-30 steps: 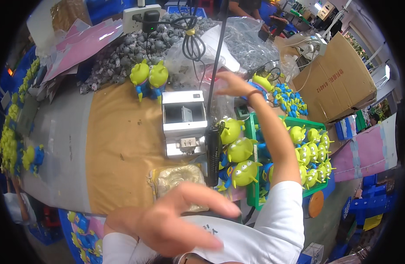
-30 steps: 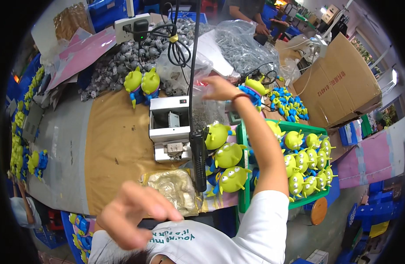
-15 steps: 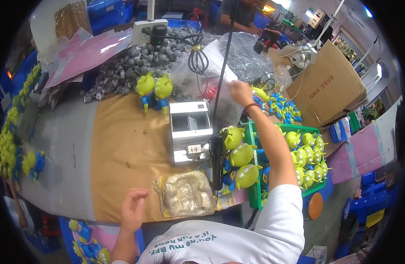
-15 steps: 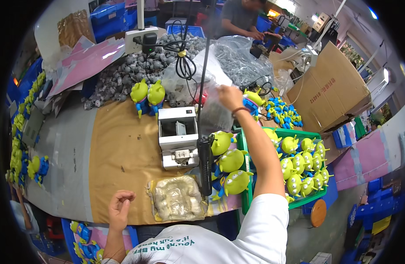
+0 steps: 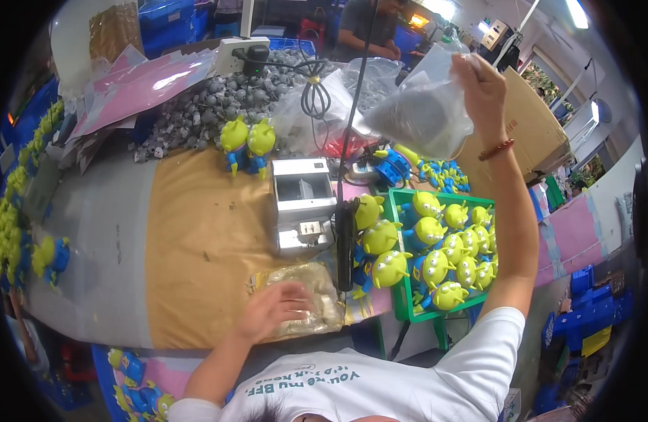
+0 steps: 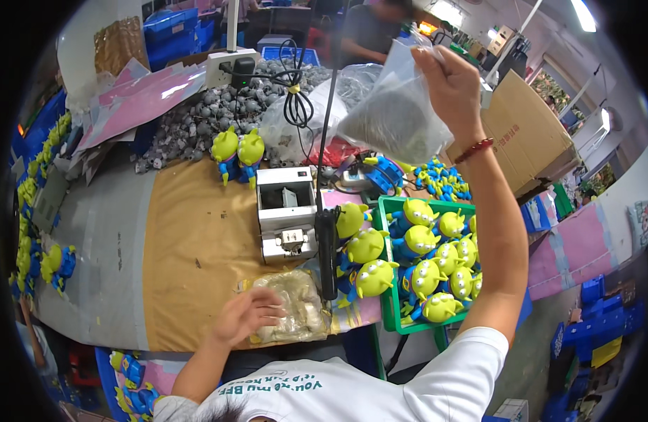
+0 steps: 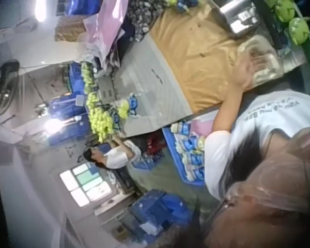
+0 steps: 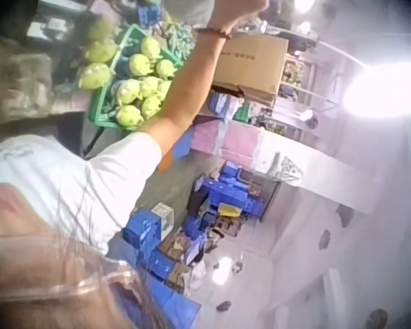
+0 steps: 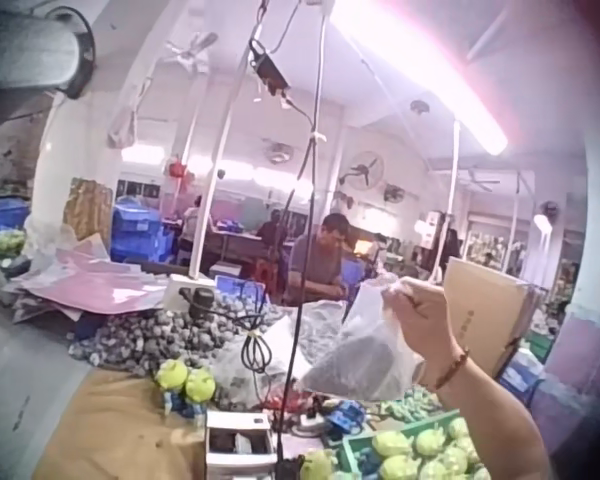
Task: Assembling plastic toy aliens using an electric screwdriver at a factory workbench.
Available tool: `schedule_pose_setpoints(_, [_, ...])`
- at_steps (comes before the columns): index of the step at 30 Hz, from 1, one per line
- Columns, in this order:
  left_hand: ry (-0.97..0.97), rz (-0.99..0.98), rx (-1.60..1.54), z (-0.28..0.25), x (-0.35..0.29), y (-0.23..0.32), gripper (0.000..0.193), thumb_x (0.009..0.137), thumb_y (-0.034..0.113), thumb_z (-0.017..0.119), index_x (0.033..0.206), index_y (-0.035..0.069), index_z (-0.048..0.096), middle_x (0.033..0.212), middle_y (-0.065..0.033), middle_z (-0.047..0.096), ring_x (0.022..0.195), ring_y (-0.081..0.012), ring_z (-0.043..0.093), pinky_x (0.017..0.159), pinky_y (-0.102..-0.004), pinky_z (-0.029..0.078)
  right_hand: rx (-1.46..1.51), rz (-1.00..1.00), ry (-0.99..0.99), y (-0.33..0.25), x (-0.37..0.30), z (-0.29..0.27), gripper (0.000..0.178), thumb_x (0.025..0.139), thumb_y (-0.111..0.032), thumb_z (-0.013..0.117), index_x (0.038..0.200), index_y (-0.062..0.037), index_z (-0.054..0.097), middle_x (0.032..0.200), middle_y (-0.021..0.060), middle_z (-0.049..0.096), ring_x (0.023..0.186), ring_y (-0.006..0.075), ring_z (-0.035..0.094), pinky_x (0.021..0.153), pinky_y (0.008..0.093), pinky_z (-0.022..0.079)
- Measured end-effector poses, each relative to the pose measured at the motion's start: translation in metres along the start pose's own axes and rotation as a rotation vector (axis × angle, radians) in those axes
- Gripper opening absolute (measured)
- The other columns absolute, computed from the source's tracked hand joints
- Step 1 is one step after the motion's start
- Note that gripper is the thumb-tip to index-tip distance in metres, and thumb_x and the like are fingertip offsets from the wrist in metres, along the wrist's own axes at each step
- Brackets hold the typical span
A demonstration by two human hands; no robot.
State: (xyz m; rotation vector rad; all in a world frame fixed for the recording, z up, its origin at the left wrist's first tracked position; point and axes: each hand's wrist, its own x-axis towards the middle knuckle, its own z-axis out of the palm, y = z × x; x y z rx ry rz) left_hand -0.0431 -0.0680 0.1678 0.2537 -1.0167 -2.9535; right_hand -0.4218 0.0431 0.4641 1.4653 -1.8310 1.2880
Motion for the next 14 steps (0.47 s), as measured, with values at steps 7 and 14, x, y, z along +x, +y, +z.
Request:
schedule_pose_setpoints(7, [-0.396,-0.291,-0.636,0.050,0.064,-0.011,0.076,0.094,0.062,0.031,0.144,0.005,0.031,0.137,-0.0179,0.048,0.117,-0.0346,0.055,0.095,-0.0487,0.049,0.089,-0.468,-0.400,-0.106,-0.044,0.029,0.008,0.072,-0.001,0.071,0.080,-0.0022,0.067,0.068,0.0098,0.062,0.061,0.0238,0.060,0.055,0.0310,0.046])
schedule_pose_setpoints(14, [-0.083,0.076,-0.416,0.010,0.002,-0.049,0.089,0.085,0.074,0.039,0.146,0.009,0.030,0.142,-0.0157,0.041,0.128,-0.0300,0.044,0.111,-0.0460,0.033,0.561,-0.892,-0.602,-0.166,-0.079,0.088,0.017,0.091,-0.010,0.055,0.078,-0.0008,0.063,0.065,0.0048,0.052,0.058,0.0217,0.053,0.070,0.0381,0.047])
